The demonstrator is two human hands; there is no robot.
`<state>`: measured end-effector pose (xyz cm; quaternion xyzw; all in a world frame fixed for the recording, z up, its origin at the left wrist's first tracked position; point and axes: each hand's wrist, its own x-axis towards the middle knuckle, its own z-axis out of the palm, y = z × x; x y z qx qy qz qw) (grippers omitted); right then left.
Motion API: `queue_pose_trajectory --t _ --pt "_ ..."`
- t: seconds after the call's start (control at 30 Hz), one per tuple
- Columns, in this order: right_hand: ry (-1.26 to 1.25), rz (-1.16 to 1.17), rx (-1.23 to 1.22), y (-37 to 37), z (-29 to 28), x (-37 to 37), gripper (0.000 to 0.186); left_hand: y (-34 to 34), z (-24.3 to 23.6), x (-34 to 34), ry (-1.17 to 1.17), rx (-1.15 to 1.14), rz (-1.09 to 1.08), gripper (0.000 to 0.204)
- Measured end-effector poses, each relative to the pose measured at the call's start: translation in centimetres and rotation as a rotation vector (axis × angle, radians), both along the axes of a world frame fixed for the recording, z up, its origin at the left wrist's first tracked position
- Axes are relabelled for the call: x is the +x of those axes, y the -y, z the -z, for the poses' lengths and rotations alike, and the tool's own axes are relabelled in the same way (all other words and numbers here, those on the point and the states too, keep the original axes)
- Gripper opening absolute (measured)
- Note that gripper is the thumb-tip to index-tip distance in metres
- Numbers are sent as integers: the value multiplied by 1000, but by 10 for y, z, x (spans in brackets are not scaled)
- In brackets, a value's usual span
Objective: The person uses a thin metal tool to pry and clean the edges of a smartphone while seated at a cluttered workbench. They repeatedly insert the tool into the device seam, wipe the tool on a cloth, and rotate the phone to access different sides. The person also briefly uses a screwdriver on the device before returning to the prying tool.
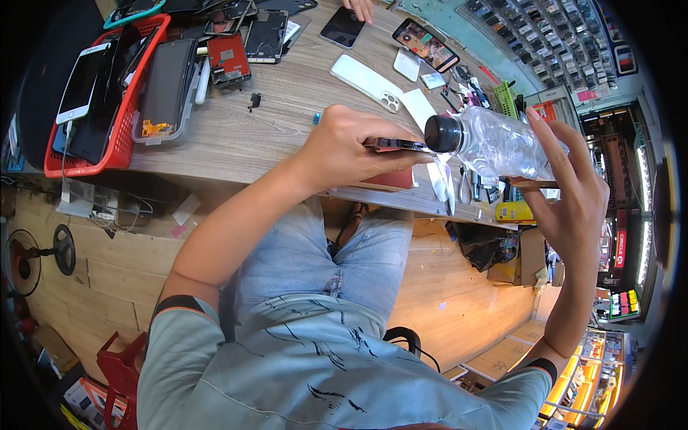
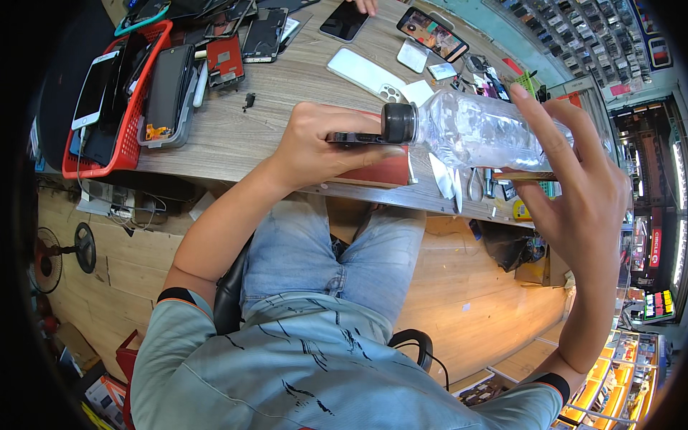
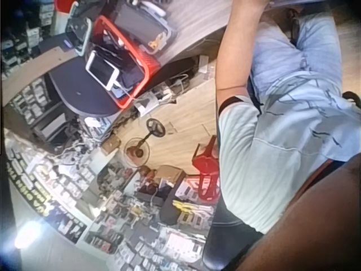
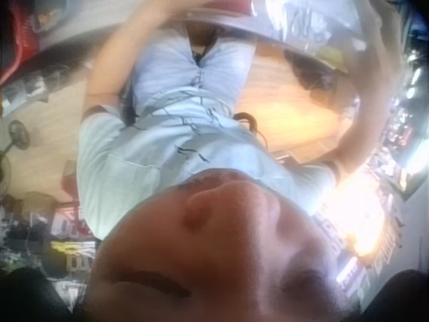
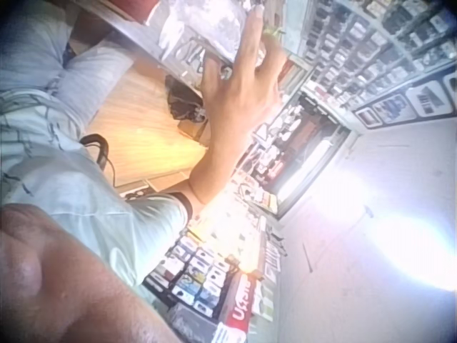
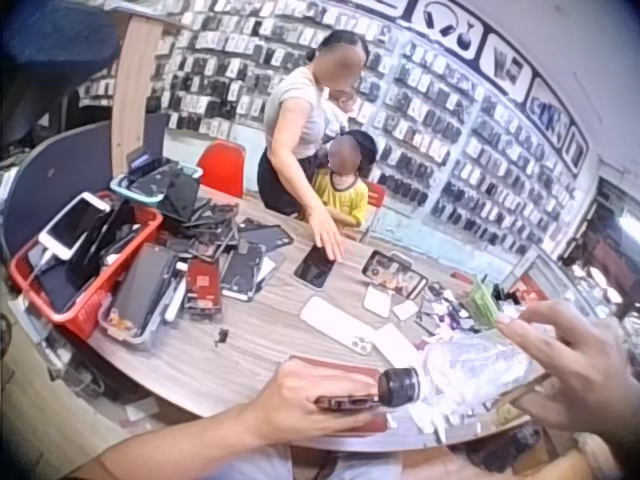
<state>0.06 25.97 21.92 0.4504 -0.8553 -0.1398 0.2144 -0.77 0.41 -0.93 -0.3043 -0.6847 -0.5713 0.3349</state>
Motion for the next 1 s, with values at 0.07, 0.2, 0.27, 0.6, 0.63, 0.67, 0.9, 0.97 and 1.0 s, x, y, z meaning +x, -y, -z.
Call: queue_pose_trajectory --t 0.07,0.2,0.27,0.6,0.63,0.67,0.9,0.97,1.0 --pt "31 -9 -45 -3 2 -2 79 0 -1 0 -2 5 6 24" --pt "90 -10 -107 -11 5 -4 77 -1 -3 1 11 6 21 24" --pt "86 -14 -95 -12 7 -2 76 0 -3 2 16 1 16 24" --pt "109 2 -163 -14 15 -1 73 0 1 0 29 -4 13 23" --pt "134 6 -225 -20 18 -4 72 0 1 0 29 -5 18 22" --pt "158 11 -286 -27 21 -6 72 -1 0 0 43 -6 6 22" --pt "726 293 -1264 -61 102 -29 54 -2 -3 1 64 6 16 20" --pt "798 284 -1390 -62 136 -43 47 -4 -5 0 39 -7 9 20" --pt "808 283 -1453 -55 159 -50 45 -2 -6 2 38 -25 4 21"
